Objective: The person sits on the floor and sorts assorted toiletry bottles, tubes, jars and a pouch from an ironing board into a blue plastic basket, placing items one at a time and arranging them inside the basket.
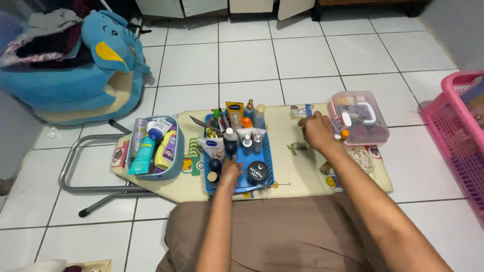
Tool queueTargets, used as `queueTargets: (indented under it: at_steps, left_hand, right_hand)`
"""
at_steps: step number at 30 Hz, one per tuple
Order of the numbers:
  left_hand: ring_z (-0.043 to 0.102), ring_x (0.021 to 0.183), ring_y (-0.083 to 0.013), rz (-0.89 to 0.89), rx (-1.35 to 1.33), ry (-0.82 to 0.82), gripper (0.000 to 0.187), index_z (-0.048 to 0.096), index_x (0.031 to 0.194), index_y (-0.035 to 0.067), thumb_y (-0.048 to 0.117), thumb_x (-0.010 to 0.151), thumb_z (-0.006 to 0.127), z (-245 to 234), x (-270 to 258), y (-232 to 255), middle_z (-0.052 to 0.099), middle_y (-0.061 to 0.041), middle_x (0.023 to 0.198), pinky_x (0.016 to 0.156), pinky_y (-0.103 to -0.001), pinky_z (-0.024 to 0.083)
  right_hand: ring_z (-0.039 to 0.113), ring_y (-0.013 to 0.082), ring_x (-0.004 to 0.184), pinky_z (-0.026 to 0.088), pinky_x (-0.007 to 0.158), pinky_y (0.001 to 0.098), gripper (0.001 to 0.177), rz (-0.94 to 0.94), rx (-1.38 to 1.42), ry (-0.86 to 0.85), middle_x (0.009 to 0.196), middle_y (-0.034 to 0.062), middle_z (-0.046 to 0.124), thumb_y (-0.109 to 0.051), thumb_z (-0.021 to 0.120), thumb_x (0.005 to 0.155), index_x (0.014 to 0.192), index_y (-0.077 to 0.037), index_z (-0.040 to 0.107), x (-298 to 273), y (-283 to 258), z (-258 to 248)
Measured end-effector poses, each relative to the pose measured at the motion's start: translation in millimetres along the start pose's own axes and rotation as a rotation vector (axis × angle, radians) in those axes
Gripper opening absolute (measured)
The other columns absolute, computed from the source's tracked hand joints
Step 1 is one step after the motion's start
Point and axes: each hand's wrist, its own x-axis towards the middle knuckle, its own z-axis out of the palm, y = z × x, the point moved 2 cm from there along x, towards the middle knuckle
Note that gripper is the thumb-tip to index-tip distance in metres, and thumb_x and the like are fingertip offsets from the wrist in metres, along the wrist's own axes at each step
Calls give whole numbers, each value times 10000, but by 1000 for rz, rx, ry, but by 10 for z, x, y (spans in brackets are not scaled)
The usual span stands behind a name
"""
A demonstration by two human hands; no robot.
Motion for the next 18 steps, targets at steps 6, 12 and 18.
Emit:
queueTargets:
  at_steps: [6, 12, 18]
  left_hand:
    - [557, 1353, -241, 421, 281, -16, 542, 453, 1498, 0, 18, 956, 461, 168, -508, 278, 573, -217, 1484, 1086, -315, 413]
    - [660, 1083, -444, 219, 591, -22, 496, 590, 1448, 85, 42, 975, 448, 470, -978, 665, 697, -346, 1147, 938, -471, 500]
    - [653, 1204, -256, 501, 526, -53, 447, 618, 1335, 29, 25, 912, 474, 485, -983, 700, 675, -182, 1340, 1039, -343, 469]
  right_hand:
    - [632, 309, 1066, 472, 942, 463, 173, -3, -116, 0, 996, 83, 775, -146, 701, 886, 1013, -178, 814, -151, 690, -88]
    - [588, 250, 1173, 383, 991, 460, 185, 9, -443, -207, 953, 72, 778, -221, 729, 803, 966, -181, 806, -131, 621, 26]
    - [564, 281, 1221, 332, 1013, 498, 174, 63, -475, -238, 988, 97, 765, -185, 670, 838, 929, -150, 814, -132, 621, 223]
